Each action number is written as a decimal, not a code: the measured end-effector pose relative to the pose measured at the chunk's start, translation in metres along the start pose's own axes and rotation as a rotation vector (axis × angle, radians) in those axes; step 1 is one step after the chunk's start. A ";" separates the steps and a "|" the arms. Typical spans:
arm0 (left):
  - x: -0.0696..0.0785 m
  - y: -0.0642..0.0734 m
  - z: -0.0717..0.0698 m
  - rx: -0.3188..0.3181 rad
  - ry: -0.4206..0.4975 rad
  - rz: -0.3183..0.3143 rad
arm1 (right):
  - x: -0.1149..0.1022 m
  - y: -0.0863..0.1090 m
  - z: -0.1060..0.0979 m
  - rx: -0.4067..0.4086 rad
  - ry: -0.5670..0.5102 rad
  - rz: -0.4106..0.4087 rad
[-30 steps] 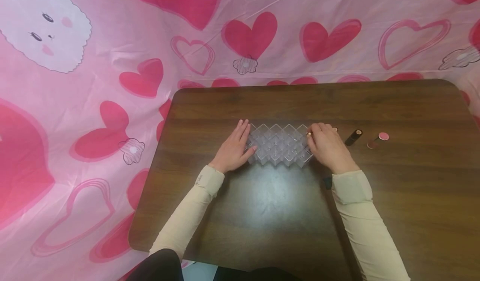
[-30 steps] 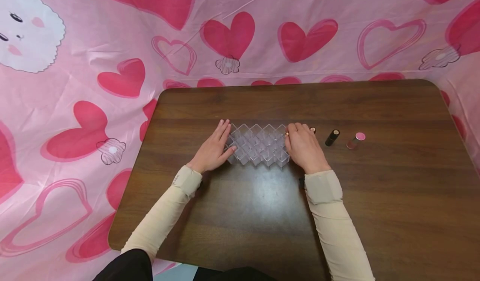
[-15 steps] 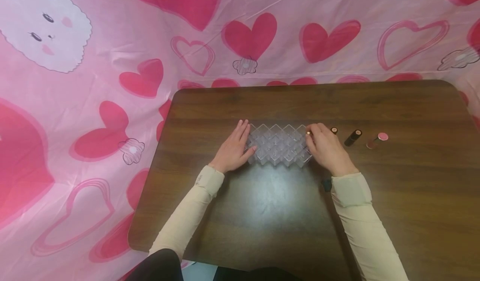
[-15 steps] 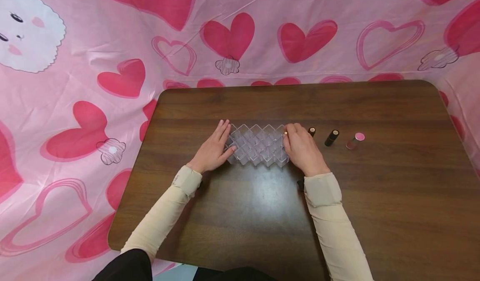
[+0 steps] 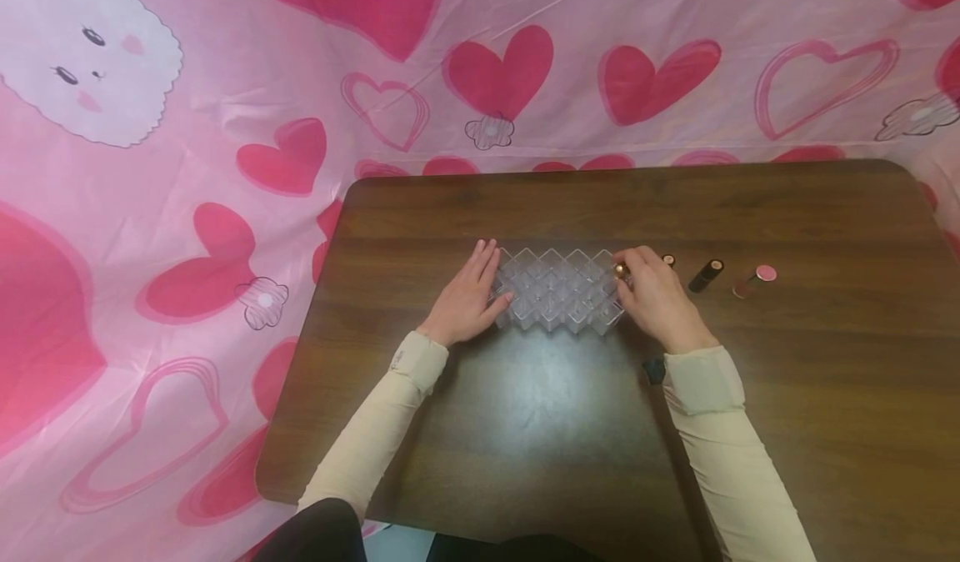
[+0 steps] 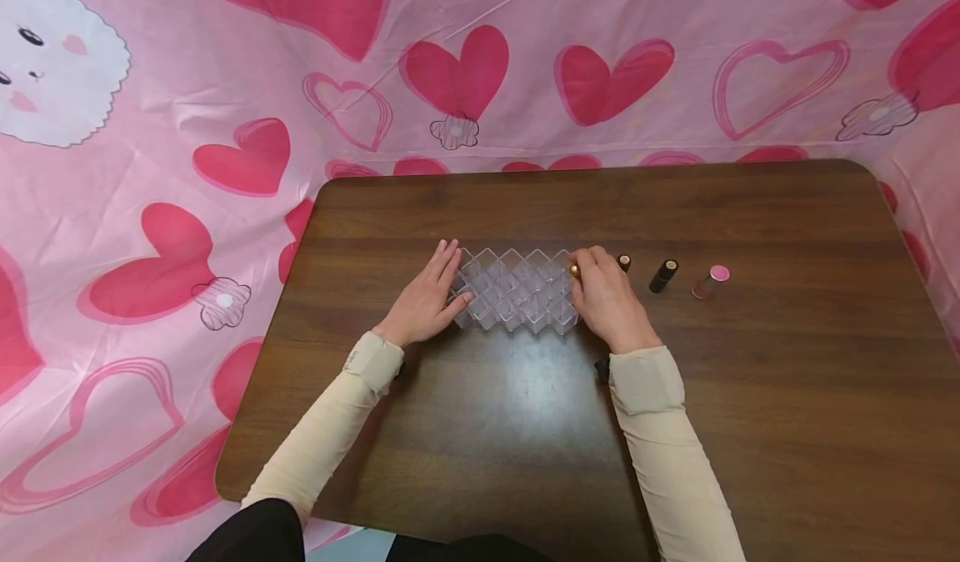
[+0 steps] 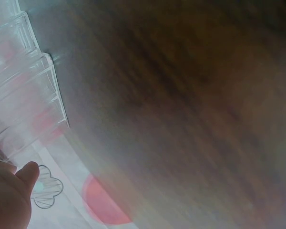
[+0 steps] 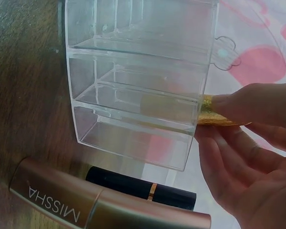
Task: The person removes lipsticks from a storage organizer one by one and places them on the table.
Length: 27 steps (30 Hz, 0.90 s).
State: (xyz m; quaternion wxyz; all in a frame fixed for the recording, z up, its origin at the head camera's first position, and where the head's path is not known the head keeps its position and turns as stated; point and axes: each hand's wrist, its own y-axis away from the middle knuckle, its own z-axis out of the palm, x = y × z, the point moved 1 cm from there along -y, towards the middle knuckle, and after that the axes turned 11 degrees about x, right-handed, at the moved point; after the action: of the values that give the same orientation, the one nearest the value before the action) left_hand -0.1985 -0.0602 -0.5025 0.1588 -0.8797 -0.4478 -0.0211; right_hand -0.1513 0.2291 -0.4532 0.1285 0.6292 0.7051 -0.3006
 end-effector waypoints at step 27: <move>0.000 0.000 0.000 -0.011 -0.008 -0.007 | 0.000 0.001 -0.002 0.012 0.004 -0.005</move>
State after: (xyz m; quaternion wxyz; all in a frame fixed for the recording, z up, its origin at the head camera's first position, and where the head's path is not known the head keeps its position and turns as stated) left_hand -0.1987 -0.0595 -0.5028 0.1522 -0.8791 -0.4513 -0.0204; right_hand -0.1502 0.2300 -0.4516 0.1226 0.6289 0.7051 -0.3038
